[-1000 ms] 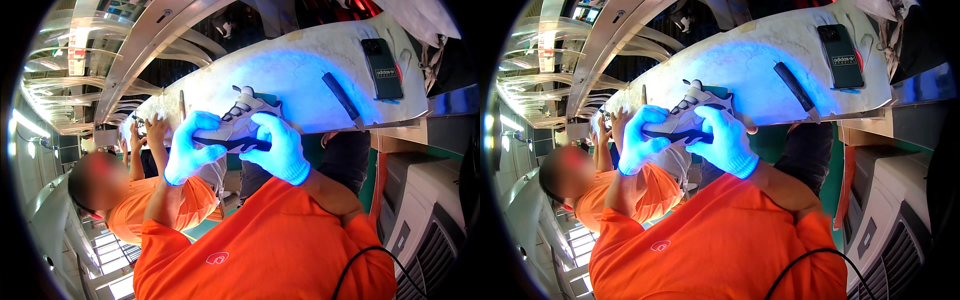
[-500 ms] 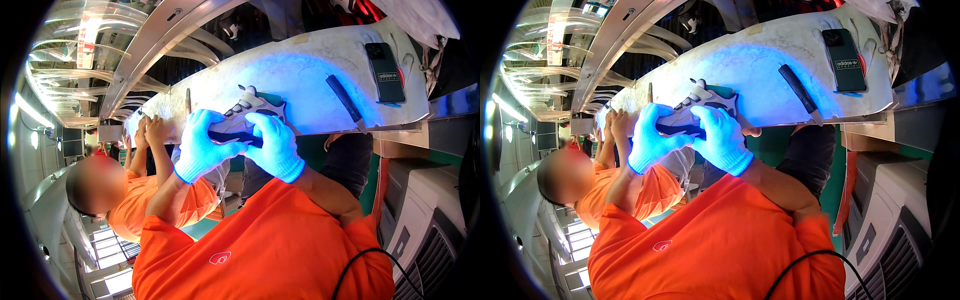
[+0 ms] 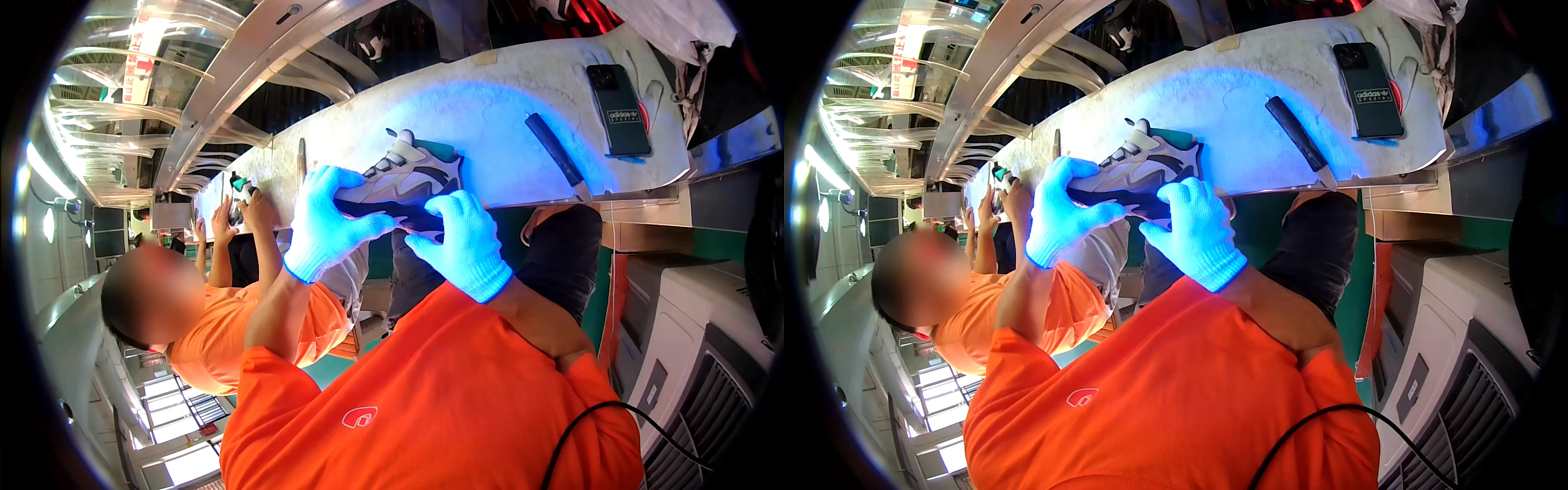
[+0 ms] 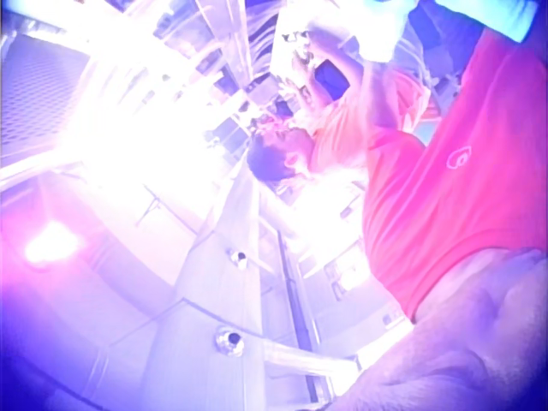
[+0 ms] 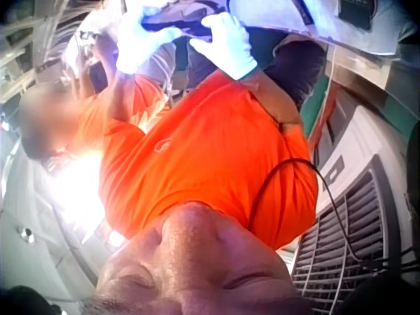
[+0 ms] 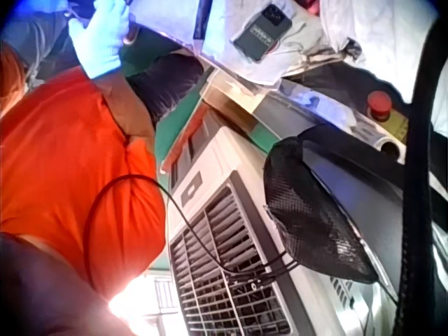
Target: The person assembles a sneaker by hand, pressing the sole onto the upper part of the shoe. They repeatedly squeeze and adjust the shoe to ensure the components are properly aligned and attached. The person handles the shoe with gloved hands, rotating it to work on different sections of the sole.
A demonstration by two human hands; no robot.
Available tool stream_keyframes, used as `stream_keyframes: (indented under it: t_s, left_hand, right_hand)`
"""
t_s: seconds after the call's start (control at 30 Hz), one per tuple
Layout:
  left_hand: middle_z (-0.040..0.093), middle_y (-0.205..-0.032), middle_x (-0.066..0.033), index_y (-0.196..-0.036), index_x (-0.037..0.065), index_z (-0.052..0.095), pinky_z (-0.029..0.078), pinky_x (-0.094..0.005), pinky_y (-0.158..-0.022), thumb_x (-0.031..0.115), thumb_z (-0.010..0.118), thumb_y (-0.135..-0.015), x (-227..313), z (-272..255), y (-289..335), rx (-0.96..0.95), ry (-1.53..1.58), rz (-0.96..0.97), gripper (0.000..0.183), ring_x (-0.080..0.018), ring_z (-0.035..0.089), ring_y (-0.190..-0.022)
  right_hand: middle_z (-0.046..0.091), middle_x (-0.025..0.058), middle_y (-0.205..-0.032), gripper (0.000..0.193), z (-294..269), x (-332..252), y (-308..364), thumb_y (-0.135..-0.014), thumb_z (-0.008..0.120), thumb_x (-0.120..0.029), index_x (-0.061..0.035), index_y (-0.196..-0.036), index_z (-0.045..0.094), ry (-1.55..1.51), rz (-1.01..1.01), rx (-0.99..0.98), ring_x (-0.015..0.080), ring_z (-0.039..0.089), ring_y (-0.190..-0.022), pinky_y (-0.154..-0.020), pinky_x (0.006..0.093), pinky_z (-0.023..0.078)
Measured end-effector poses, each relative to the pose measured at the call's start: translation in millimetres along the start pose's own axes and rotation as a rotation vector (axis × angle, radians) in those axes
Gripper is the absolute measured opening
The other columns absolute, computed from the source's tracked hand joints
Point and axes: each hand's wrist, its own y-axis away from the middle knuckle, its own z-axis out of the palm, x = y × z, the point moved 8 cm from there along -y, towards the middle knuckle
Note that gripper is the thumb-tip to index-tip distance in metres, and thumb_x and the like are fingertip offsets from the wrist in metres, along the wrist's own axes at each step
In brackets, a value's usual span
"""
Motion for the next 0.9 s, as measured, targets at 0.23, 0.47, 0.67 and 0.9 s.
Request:
stream_keyframes:
  t_s: [0.23, 0.47, 0.67, 0.9]
  left_hand:
    - [0.070, -0.117, -0.0094, -0.118, 0.002, 0.074, 0.057, -0.0361, -0.098, 0.027, 0.109, -0.065, -9.9, 2.8, -1.6, -0.046, 0.055, -0.083, 0.068, -0.0242, 0.071, -0.110]
    - [0.069, -0.118, -0.0100, -0.118, 0.002, 0.074, 0.056, -0.0360, -0.101, 0.029, 0.109, -0.063, -15.0, 4.5, 1.6, -0.055, 0.069, -0.080, 0.070, -0.0242, 0.070, -0.113]
    - [0.073, -0.111, -0.0106, -0.115, 0.001, 0.075, 0.060, -0.0354, -0.092, 0.031, 0.109, -0.067, -32.4, 12.1, 16.8, -0.028, 0.265, -0.251, 0.067, -0.0221, 0.073, -0.103]
    - [0.075, -0.104, -0.0127, -0.112, 0.001, 0.075, 0.063, -0.0370, -0.083, 0.040, 0.111, -0.065, -21.4, 6.7, 36.8, 0.120, 0.269, -0.231, 0.071, -0.0247, 0.075, -0.093]
  right_hand:
    - [0.067, 0.0107, -0.106, 0.047, 2.8, -2.9, -6.0, -0.075, 0.101, -0.020, -0.0096, -0.107, 0.068, -0.071, -0.117, 0.021, 0.0342, 0.070, -0.097, -0.080, 0.0488, 0.057]
    - [0.063, 0.0097, -0.099, 0.046, 4.6, -4.1, -12.3, -0.076, 0.098, -0.017, -0.0102, -0.107, 0.065, -0.100, -0.188, 0.046, 0.0321, 0.066, -0.093, -0.078, 0.0468, 0.054]
    - [0.066, 0.0100, -0.101, 0.048, 6.5, -2.8, -7.6, -0.073, 0.100, -0.019, -0.0104, -0.108, 0.068, -0.072, -0.049, 0.019, 0.0326, 0.070, -0.096, -0.080, 0.0483, 0.056]
    - [0.073, 0.0123, -0.107, 0.052, 1.7, 2.3, -17.9, -0.077, 0.103, -0.020, -0.0028, -0.115, 0.072, -0.095, 0.113, -0.184, 0.0261, 0.077, -0.093, -0.082, 0.0385, 0.063]
